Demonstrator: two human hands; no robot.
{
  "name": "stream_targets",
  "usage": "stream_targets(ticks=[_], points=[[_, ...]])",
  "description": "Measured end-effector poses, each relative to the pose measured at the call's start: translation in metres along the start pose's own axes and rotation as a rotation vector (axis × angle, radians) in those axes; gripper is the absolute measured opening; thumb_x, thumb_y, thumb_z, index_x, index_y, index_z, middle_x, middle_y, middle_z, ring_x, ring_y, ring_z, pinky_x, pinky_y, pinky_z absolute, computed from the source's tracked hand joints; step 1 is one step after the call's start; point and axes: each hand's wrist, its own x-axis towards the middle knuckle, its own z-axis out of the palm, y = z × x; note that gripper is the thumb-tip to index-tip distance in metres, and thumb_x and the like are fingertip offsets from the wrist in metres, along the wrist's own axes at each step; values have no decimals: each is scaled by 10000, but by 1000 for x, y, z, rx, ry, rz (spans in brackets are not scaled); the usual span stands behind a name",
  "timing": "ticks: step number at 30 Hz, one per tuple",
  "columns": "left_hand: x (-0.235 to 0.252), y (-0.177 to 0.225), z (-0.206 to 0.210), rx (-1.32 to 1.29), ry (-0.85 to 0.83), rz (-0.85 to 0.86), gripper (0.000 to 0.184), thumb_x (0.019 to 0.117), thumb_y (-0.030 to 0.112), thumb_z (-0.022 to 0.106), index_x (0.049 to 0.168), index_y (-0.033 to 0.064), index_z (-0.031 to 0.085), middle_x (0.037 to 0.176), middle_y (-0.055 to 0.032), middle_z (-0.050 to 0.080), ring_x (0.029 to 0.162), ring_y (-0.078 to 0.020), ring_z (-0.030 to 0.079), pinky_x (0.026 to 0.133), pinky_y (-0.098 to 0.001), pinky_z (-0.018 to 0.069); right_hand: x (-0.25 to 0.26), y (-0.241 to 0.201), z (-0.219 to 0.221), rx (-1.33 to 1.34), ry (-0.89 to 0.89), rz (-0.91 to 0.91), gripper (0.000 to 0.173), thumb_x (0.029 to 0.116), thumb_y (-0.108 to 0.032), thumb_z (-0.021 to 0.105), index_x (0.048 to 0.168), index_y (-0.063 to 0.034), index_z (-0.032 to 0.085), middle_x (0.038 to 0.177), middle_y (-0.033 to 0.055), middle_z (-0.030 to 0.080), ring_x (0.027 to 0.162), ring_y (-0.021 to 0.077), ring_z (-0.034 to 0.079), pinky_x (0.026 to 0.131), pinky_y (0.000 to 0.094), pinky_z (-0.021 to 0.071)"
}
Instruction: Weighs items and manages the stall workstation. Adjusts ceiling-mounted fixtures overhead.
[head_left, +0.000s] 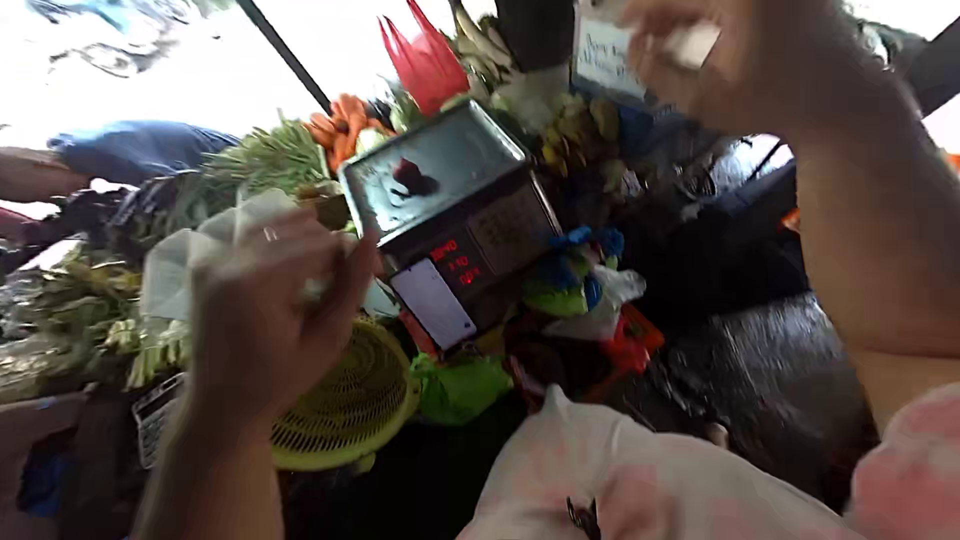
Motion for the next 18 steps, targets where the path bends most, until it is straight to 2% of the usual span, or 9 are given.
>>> stream_targets(ticks=[1,2,3,6,8,11,14,16,18], points=[[-26,6,20,-98,-38,-46,400,1051,311,533,902,6,744,873,-109,728,917,-199,711,1024,-495,506,-28,9,19,49,-76,41,442,1036,-395,511,1303,-83,675,1125,135,728,1030,273,711,945,524,557],[-54,10,42,-203,-85,-111,383,1051,324,543,918,43,766,908,-66,749,957,-149,715,1031,-437,519,-56,19,40,96,-119,96,403,1032,-370,536,1279,-90,690,1095,119,737,999,245,724,930,495,576],[-80,15,63,-299,-146,-177,376,1057,337,539,943,65,772,946,-45,758,969,-116,711,972,-372,553,-86,29,59,143,-169,183,366,1032,-340,560,1248,-82,703,1082,129,742,989,251,730,926,503,581],[-148,36,120,-543,-330,-360,333,1043,300,557,995,55,779,1002,-44,763,952,-86,716,878,-301,601,-178,58,115,178,-390,568,304,1033,-282,613,1116,-15,731,1056,228,726,1018,400,702,926,662,518],[-181,52,151,-621,-469,-481,278,1026,247,589,1038,39,772,1029,-67,759,979,-113,720,912,-322,596,-237,78,155,148,-651,841,384,1025,-349,627,1124,7,731,1112,277,702,1097,478,655,953,740,461],[-208,76,187,-640,-762,-671,293,1033,248,587,1159,35,744,1152,-113,733,1098,-181,694,1010,-383,545,-308,79,213,175,-1003,1104,493,993,-438,654,1158,21,718,1183,288,682,1169,478,624,987,719,446],[-222,82,219,-692,-1072,-814,410,1078,312,516,1338,26,654,1345,-164,656,1284,-241,610,1139,-421,435,-341,46,250,330,-1247,1110,545,1024,-414,613,1267,73,645,1292,327,621,1249,482,579,1068,683,399],[-229,77,235,-712,-1184,-857,463,1084,331,501,1407,11,588,1389,-186,622,1316,-262,587,1157,-436,415,-359,26,273,433,-1339,1143,540,1038,-391,596,1338,58,602,1313,318,613,1225,463,598,1058,657,419],[-234,72,245,-681,-1253,-864,501,1079,330,511,1452,-3,531,1401,-210,597,1310,-292,580,1147,-453,418,-373,11,293,568,-1339,1229,525,1067,-372,553,1393,40,558,1322,308,602,1187,438,613,1031,611,449]])
